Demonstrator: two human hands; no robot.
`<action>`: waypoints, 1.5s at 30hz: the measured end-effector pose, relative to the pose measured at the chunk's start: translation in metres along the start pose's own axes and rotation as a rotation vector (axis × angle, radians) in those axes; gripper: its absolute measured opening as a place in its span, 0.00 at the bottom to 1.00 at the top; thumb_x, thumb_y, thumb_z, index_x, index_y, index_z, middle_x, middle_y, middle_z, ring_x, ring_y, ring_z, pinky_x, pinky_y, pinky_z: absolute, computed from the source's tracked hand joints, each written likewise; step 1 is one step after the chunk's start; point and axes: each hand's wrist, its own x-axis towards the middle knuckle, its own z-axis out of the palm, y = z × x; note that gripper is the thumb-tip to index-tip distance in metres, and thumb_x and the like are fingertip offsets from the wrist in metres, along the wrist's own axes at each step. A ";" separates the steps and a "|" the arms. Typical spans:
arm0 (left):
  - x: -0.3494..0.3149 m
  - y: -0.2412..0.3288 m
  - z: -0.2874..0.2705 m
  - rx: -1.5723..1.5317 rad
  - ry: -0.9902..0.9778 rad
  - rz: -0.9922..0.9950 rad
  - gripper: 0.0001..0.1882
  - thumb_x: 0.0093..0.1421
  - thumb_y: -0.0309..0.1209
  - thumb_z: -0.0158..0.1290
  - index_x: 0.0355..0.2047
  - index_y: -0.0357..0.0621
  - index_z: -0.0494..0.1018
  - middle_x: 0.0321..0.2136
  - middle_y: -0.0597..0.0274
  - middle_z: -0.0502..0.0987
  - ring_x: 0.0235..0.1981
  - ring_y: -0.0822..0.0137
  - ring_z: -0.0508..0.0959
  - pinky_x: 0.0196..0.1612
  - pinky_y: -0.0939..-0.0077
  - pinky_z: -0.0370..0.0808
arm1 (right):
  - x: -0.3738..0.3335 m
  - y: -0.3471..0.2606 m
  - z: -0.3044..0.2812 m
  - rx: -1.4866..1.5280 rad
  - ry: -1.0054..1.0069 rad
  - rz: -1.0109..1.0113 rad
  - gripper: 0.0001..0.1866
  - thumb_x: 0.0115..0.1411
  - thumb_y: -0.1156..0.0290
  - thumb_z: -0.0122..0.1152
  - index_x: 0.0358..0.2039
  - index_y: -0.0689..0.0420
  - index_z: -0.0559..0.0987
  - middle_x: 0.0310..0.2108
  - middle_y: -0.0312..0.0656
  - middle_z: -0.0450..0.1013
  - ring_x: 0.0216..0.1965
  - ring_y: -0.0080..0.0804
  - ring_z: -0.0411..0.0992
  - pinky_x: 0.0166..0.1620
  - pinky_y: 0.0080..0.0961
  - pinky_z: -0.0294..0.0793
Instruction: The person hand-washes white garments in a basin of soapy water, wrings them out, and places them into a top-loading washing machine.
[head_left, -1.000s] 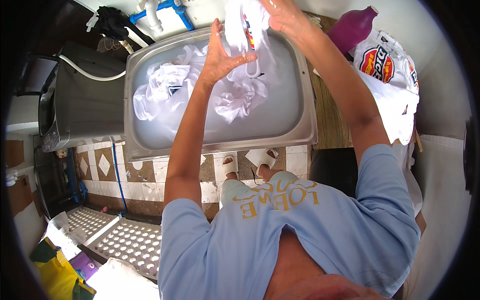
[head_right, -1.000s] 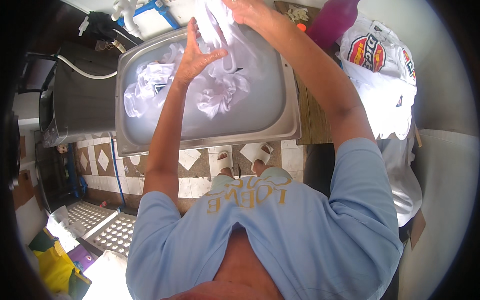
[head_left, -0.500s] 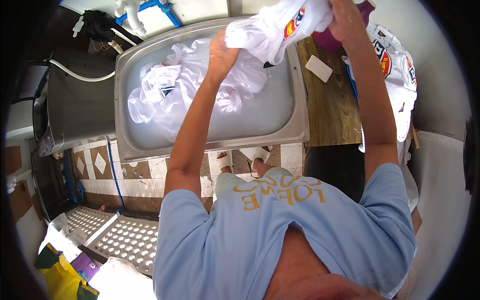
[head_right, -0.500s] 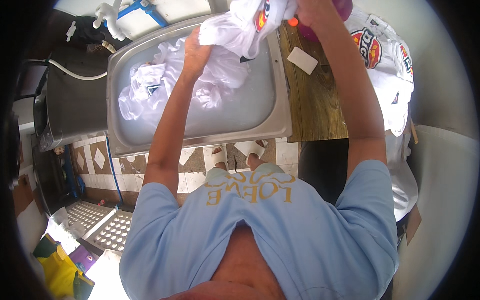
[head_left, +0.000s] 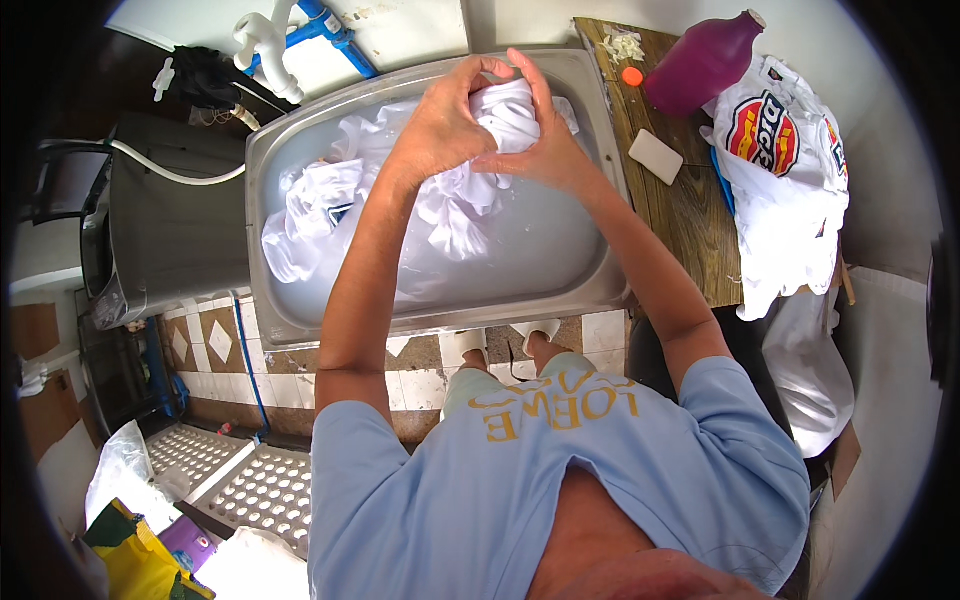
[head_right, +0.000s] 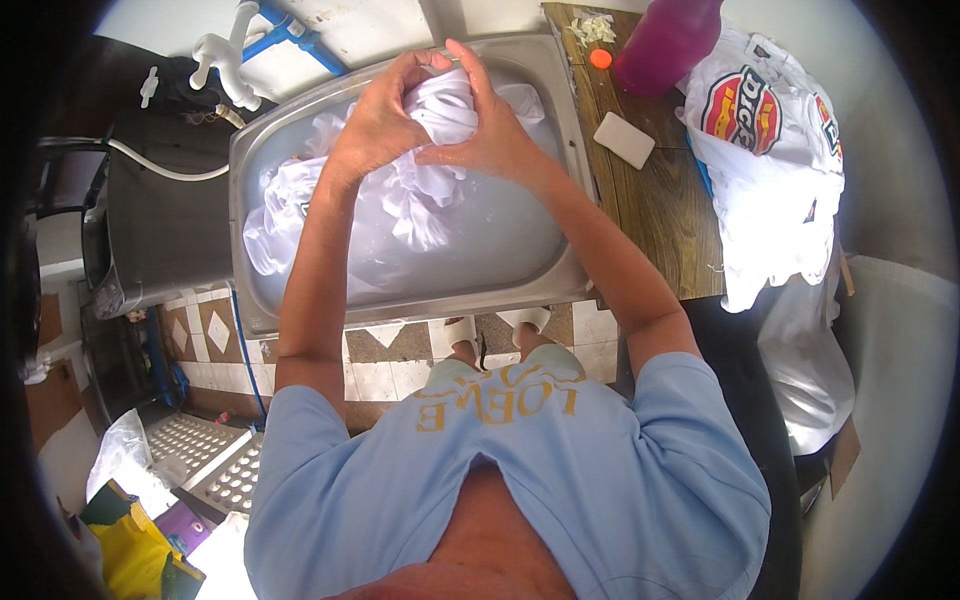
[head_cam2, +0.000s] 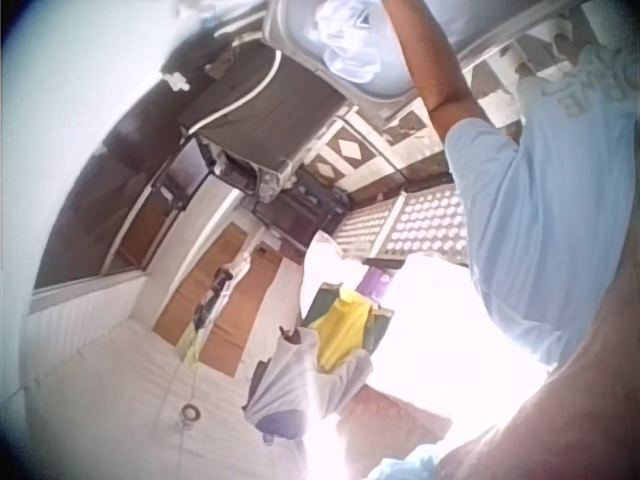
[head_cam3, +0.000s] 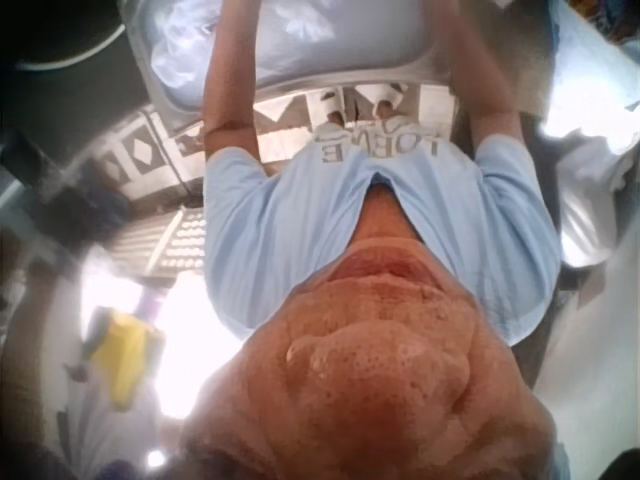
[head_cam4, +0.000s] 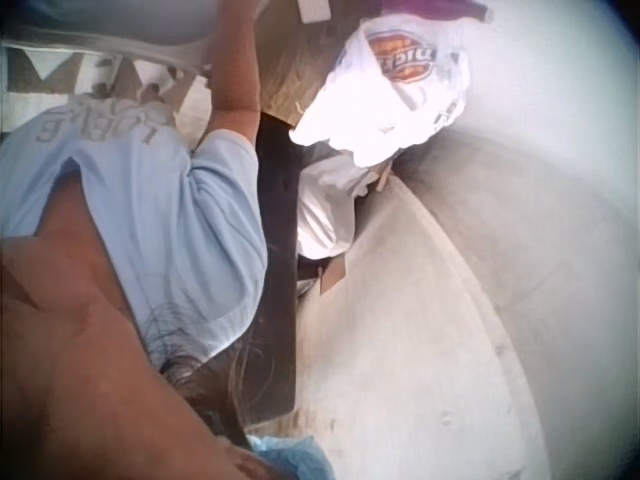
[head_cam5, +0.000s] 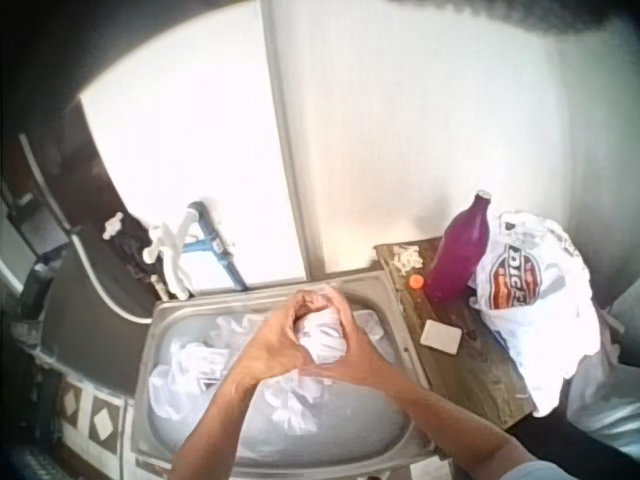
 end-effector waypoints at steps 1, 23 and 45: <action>-0.004 -0.010 0.004 0.005 0.007 -0.011 0.34 0.35 0.15 0.57 0.47 0.39 0.65 0.39 0.58 0.74 0.41 0.68 0.74 0.49 0.77 0.69 | -0.003 0.010 0.006 0.005 0.013 -0.006 0.63 0.34 0.66 0.79 0.66 0.47 0.44 0.62 0.42 0.52 0.62 0.36 0.54 0.61 0.36 0.57; -0.069 -0.061 0.046 -0.113 0.582 0.125 0.06 0.51 0.18 0.57 0.31 0.37 0.75 0.30 0.61 0.75 0.26 0.73 0.77 0.29 0.82 0.74 | -0.020 0.062 0.041 -0.090 0.224 -0.066 0.41 0.37 0.80 0.73 0.53 0.50 0.64 0.39 0.39 0.72 0.41 0.29 0.72 0.46 0.26 0.73; -0.121 -0.054 0.040 -0.458 0.730 -0.005 0.05 0.55 0.19 0.55 0.33 0.37 0.76 0.29 0.65 0.76 0.30 0.77 0.76 0.36 0.84 0.73 | -0.016 0.063 0.048 -0.135 0.164 -0.087 0.40 0.38 0.79 0.72 0.54 0.50 0.64 0.39 0.39 0.73 0.40 0.29 0.73 0.46 0.25 0.72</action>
